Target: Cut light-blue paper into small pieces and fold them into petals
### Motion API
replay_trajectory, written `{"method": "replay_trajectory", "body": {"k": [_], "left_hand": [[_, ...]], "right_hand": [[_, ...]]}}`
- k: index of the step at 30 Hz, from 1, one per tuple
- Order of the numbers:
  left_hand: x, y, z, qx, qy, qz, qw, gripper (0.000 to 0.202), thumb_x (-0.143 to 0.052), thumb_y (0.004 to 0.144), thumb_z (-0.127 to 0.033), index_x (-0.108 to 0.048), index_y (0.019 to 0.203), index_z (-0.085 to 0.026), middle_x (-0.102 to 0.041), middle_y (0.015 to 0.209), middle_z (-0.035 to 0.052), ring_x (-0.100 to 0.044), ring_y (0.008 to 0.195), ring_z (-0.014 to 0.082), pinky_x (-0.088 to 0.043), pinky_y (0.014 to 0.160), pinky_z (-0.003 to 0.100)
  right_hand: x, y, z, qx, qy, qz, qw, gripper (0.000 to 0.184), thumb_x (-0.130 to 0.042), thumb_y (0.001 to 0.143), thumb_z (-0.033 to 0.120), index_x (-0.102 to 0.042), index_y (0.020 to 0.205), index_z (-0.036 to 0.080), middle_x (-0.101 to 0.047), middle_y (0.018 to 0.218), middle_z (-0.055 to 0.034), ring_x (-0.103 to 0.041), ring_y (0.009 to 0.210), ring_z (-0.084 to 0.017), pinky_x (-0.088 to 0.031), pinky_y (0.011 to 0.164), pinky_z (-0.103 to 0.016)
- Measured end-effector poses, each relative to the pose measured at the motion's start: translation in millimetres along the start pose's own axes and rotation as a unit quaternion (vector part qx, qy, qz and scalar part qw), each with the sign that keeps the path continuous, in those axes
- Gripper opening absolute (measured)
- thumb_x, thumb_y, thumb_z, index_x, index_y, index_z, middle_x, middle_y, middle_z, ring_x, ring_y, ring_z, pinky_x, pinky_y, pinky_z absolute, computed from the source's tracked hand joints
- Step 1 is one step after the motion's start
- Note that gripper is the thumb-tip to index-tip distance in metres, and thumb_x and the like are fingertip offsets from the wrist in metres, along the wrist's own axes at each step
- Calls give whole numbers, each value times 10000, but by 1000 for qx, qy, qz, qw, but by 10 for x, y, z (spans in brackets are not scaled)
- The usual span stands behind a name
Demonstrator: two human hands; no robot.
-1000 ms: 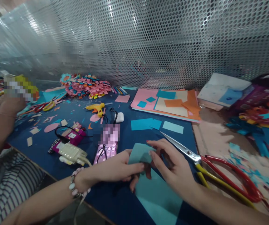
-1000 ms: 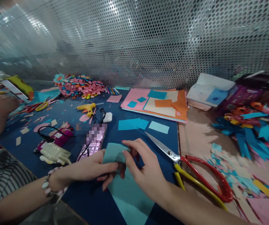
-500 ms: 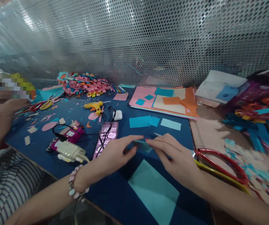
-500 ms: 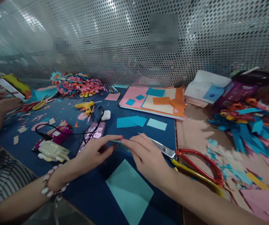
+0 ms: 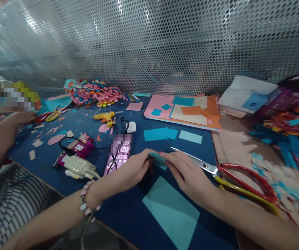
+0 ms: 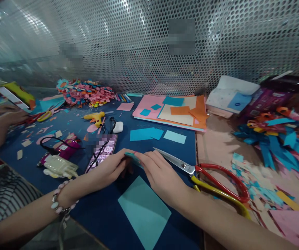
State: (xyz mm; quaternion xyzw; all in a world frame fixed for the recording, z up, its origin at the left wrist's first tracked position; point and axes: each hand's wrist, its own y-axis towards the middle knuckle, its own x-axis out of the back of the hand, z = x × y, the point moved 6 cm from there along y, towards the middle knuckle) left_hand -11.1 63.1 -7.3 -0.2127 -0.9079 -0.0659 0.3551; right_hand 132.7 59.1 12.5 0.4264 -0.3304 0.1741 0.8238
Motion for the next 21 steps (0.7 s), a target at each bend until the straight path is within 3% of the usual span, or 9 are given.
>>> {"method": "replay_trajectory", "body": {"k": [5, 11, 15, 18, 21], "left_hand": [[-6, -1, 31, 2, 6, -7, 1000, 228, -261, 951, -195, -448, 1080, -177, -595, 774, 20, -564, 684, 137, -445, 632, 272], [-45, -9, 8, 8, -65, 7, 998, 282, -258, 950, -184, -398, 1194, -202, -608, 831, 26, -582, 738, 138, -465, 657, 275], [-64, -4, 0, 11, -87, 12, 996, 307, -266, 943, -168, -378, 1228, -191, -611, 836, 30, -583, 752, 141, -471, 676, 282], [-72, -3, 10, 6, -77, 7, 997, 280, -279, 920, -125, -425, 1152, -182, -605, 828, 26, -571, 727, 134, -461, 654, 269], [-73, -1, 14, -2, -75, -4, 997, 233, -290, 903, -100, -449, 1053, -180, -598, 821, 22, -559, 708, 129, -452, 644, 261]], "right_hand": [[12, -5, 17, 10, -51, 0, 999, 413, -394, 909, 84, -414, 1295, 231, -643, 1011, -56, -606, 901, -188, -488, 924, -426], [-68, -51, -27, -17, -21, 41, 999, 406, -377, 916, 79, -410, 1304, 194, -627, 1046, -78, -608, 950, -173, -541, 828, -325], [-86, -56, -25, -29, -5, 36, 999, 385, -393, 917, 99, -406, 1296, 164, -630, 1060, -99, -614, 959, -184, -550, 814, -334], [-43, -30, 1, -25, -7, 11, 1000, 394, -407, 909, 86, -405, 1293, 173, -627, 1065, -96, -615, 949, -178, -550, 820, -330], [-55, -13, 18, -18, 1, 27, 999, 457, -408, 897, 64, -383, 1328, 212, -619, 1036, -77, -615, 921, -171, -557, 797, -323]]}}
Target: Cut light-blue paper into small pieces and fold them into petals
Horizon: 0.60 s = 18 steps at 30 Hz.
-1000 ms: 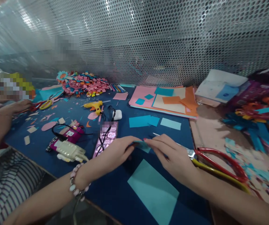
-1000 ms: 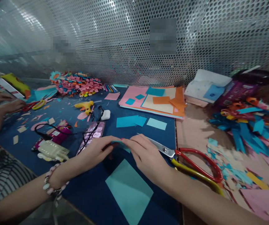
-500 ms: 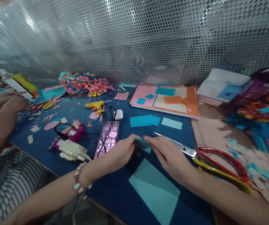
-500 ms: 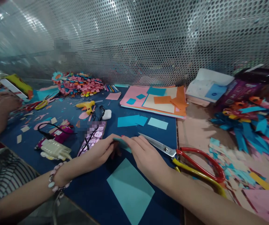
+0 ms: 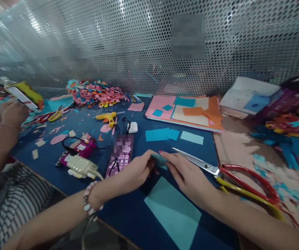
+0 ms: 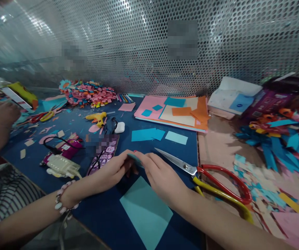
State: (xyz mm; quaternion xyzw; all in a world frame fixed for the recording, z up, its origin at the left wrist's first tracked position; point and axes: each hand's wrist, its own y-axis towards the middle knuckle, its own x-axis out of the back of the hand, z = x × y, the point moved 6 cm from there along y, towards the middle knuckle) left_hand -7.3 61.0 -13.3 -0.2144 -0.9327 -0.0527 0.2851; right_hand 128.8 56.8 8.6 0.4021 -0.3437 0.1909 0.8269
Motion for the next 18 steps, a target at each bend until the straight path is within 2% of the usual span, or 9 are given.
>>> {"method": "replay_trajectory", "body": {"k": [7, 12, 14, 16, 18], "left_hand": [[19, -2, -80, -10, 16, -8, 1000, 110, -381, 890, -148, -448, 971, -180, -579, 826, 16, -551, 723, 128, -439, 652, 249], [21, -9, -119, -14, 26, 2, 1000, 149, -405, 897, -183, -452, 1038, -180, -595, 941, 50, -577, 833, 158, -452, 740, 285], [21, -7, -101, -11, 29, 1, 1000, 128, -391, 903, -188, -455, 1014, -180, -597, 921, 51, -578, 814, 160, -452, 722, 284], [23, -2, -75, -6, 25, -4, 1000, 111, -359, 908, -170, -455, 963, -179, -598, 855, 40, -573, 756, 148, -450, 687, 271], [31, 6, -54, 2, 15, -10, 1000, 127, -331, 913, -160, -454, 936, -178, -600, 801, 29, -572, 713, 136, -451, 667, 260]], "right_hand": [[-95, -1, -28, -7, 4, 45, 999, 523, -388, 885, 70, -331, 1380, 230, -591, 1028, -86, -604, 884, -197, -566, 721, -357], [-112, 34, 26, 6, -44, 64, 997, 439, -382, 883, 94, -419, 1312, 183, -583, 1061, -120, -603, 881, -219, -554, 683, -358], [-119, 34, 39, 10, -56, 66, 996, 447, -380, 883, 100, -406, 1321, 187, -588, 1050, -117, -604, 860, -219, -544, 659, -352], [-119, 25, 14, -8, -41, 57, 997, 460, -387, 889, 118, -372, 1342, 199, -603, 1006, -96, -604, 807, -199, -529, 635, -327], [-98, 9, -71, -73, -4, 32, 997, 421, -427, 896, 177, -385, 1314, 196, -615, 928, -67, -592, 715, -168, -504, 597, -294]]}}
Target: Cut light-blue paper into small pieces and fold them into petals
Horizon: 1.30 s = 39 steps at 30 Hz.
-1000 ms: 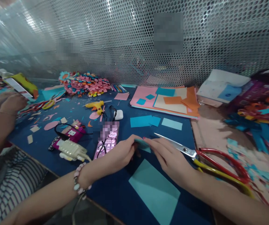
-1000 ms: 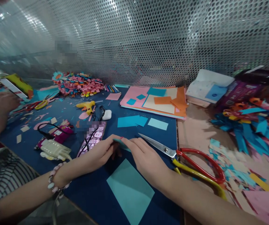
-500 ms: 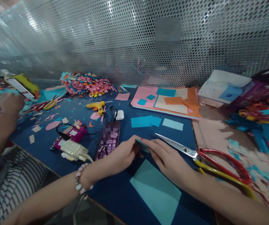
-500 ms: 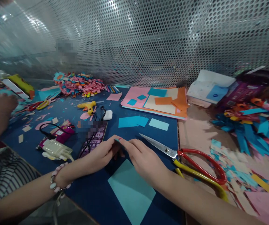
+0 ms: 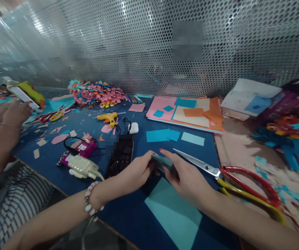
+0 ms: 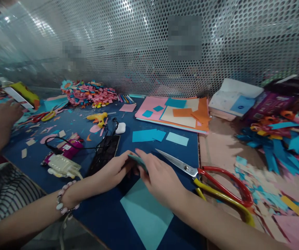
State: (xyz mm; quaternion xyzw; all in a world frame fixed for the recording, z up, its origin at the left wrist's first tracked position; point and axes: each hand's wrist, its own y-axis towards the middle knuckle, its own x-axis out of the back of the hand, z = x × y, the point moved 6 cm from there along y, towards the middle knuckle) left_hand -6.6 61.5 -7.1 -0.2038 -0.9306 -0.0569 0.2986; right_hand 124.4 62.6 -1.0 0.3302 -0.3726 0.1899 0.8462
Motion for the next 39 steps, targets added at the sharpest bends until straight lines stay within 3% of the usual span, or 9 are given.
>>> {"method": "replay_trajectory", "body": {"k": [3, 5, 14, 17, 19, 24, 27, 32, 39], "left_hand": [[11, 14, 17, 23, -25, -6, 999, 130, -332, 931, -213, -457, 935, -179, -619, 741, 18, -576, 639, 122, -449, 612, 241], [15, 20, 15, 40, -44, -8, 998, 133, -348, 934, -257, -455, 926, -178, -628, 687, 8, -553, 559, 110, -436, 555, 226], [40, -19, -15, 81, -143, 1, 986, 251, -448, 903, -397, -507, 860, -157, -525, 540, -47, -505, 448, 83, -367, 458, 190], [57, -9, -62, 54, -179, -3, 982, 321, -499, 879, -416, -576, 1032, -144, -659, 894, 51, -608, 740, 139, -480, 673, 250], [21, -3, -79, 52, -254, 16, 966, 351, -492, 890, -405, -585, 1115, -152, -644, 1089, 86, -603, 950, 180, -468, 848, 302], [-159, -34, -132, 87, -462, 118, 875, 367, -406, 940, -374, -583, 1176, -156, -650, 1101, 113, -668, 914, 204, -490, 878, 369], [-143, -29, -121, 88, -459, 92, 879, 347, -429, 936, -355, -592, 1170, -159, -652, 1101, 114, -682, 885, 201, -504, 851, 347], [-113, 7, -82, 85, -430, 61, 897, 348, -449, 922, -376, -631, 1105, -141, -678, 1043, 111, -674, 902, 207, -521, 807, 322], [-114, -4, -93, 95, -424, 70, 898, 334, -462, 919, -373, -637, 1096, -151, -681, 1050, 104, -684, 876, 192, -513, 839, 328]], "right_hand": [[30, -8, -148, -121, 67, -22, 990, 225, -495, 888, 280, -511, 1095, 194, -593, 769, -10, -532, 589, -129, -442, 528, -252], [55, 7, -175, -157, 103, -26, 982, 119, -508, 885, 307, -554, 903, 199, -560, 694, 14, -501, 580, -119, -409, 530, -242], [70, 25, -330, -264, 321, -25, 909, 231, -630, 789, 409, -611, 752, 182, -562, 669, 24, -494, 630, -118, -391, 583, -239], [46, 40, -317, -262, 375, 3, 889, 238, -636, 784, 411, -647, 804, 175, -604, 726, 9, -523, 679, -128, -412, 626, -248], [44, 55, -276, -254, 395, 19, 883, 233, -631, 791, 401, -664, 850, 178, -632, 775, 2, -548, 712, -134, -430, 660, -255], [86, 59, -232, -239, 354, 6, 904, 209, -590, 827, 393, -671, 845, 201, -641, 808, 3, -569, 763, -145, -435, 706, -263], [91, 42, -225, -225, 307, -15, 925, 187, -578, 840, 381, -650, 826, 209, -600, 795, 8, -531, 736, -131, -419, 681, -254], [38, 0, -251, -263, 374, -60, 887, 203, -635, 791, 380, -533, 832, 209, -515, 736, 30, -512, 656, -113, -441, 590, -232], [58, -21, -286, -288, 337, -51, 895, 262, -619, 786, 441, -543, 742, 195, -529, 666, 29, -494, 629, -119, -400, 580, -244]]}}
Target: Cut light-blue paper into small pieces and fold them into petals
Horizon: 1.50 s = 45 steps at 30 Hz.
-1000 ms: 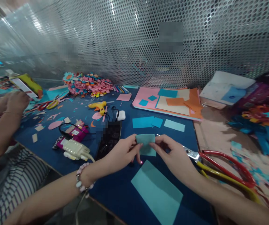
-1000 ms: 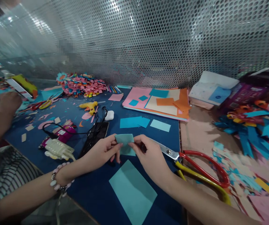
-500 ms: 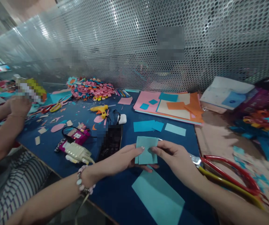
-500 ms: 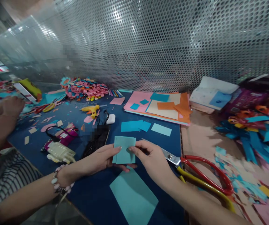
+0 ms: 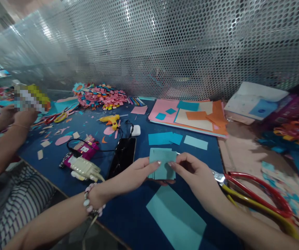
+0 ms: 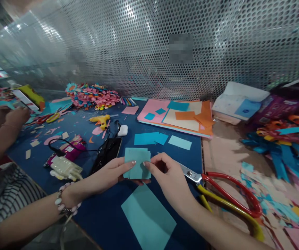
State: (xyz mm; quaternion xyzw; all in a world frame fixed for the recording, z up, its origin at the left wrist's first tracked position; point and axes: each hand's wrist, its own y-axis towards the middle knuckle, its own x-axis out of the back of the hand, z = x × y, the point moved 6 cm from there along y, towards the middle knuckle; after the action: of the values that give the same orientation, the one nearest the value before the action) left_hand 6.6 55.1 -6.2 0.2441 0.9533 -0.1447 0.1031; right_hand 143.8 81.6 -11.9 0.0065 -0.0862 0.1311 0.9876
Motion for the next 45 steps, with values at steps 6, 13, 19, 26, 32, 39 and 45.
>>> {"method": "replay_trajectory", "body": {"k": [6, 13, 19, 26, 32, 39, 45], "left_hand": [[18, 1, 12, 13, 2, -12, 1000, 352, -503, 898, -374, -614, 1127, -131, -683, 1046, 129, -689, 859, 202, -524, 829, 347], [-11, 2, 34, 15, 51, 25, 998, 332, -452, 918, -385, -619, 1047, -128, -706, 868, 99, -695, 767, 187, -546, 772, 345], [-43, -60, 61, 47, 119, 73, 989, 387, -428, 912, -442, -649, 889, -125, -689, 871, 93, -658, 824, 190, -520, 789, 322], [11, -68, 39, 34, 102, 40, 993, 286, -480, 901, -388, -643, 913, -152, -668, 829, 44, -626, 765, 146, -509, 760, 285], [18, -64, 13, 38, 116, 27, 992, 336, -463, 910, -394, -655, 882, -120, -677, 832, 73, -632, 742, 151, -519, 740, 296], [-5, -23, 8, 29, 20, 26, 999, 334, -436, 936, -345, -582, 1155, -139, -708, 968, 113, -698, 839, 195, -555, 788, 353], [67, -3, 16, 9, 43, -13, 999, 335, -490, 909, -360, -602, 1111, -117, -725, 892, 105, -708, 804, 204, -572, 742, 333]], "right_hand": [[19, 2, 7, 1, 35, 7, 999, 270, -601, 797, 454, -574, 752, 190, -559, 724, 13, -514, 672, -125, -423, 625, -249], [11, 30, 16, 2, -40, -12, 999, 405, -628, 756, 516, -518, 998, 211, -543, 791, -1, -516, 710, -153, -436, 625, -286], [116, 133, 115, 38, -41, -73, 996, 314, -637, 763, 495, -530, 853, 214, -548, 797, -3, -516, 724, -148, -427, 638, -281], [72, 44, 161, 80, -68, -23, 994, 387, -677, 754, 407, -522, 1072, 251, -572, 1043, -39, -538, 952, -192, -450, 829, -352], [198, 19, 171, 95, -2, -121, 988, 214, -518, 878, 407, -522, 1019, 246, -573, 932, -25, -555, 866, -163, -463, 787, -324], [-36, -22, 31, -10, 20, 3, 1000, 309, -588, 811, 492, -474, 854, 209, -511, 764, 14, -496, 682, -129, -428, 611, -268], [4, -16, 7, 9, 25, -19, 999, 301, -594, 819, 463, -470, 742, 200, -451, 673, 43, -417, 625, -99, -355, 575, -230]]}}
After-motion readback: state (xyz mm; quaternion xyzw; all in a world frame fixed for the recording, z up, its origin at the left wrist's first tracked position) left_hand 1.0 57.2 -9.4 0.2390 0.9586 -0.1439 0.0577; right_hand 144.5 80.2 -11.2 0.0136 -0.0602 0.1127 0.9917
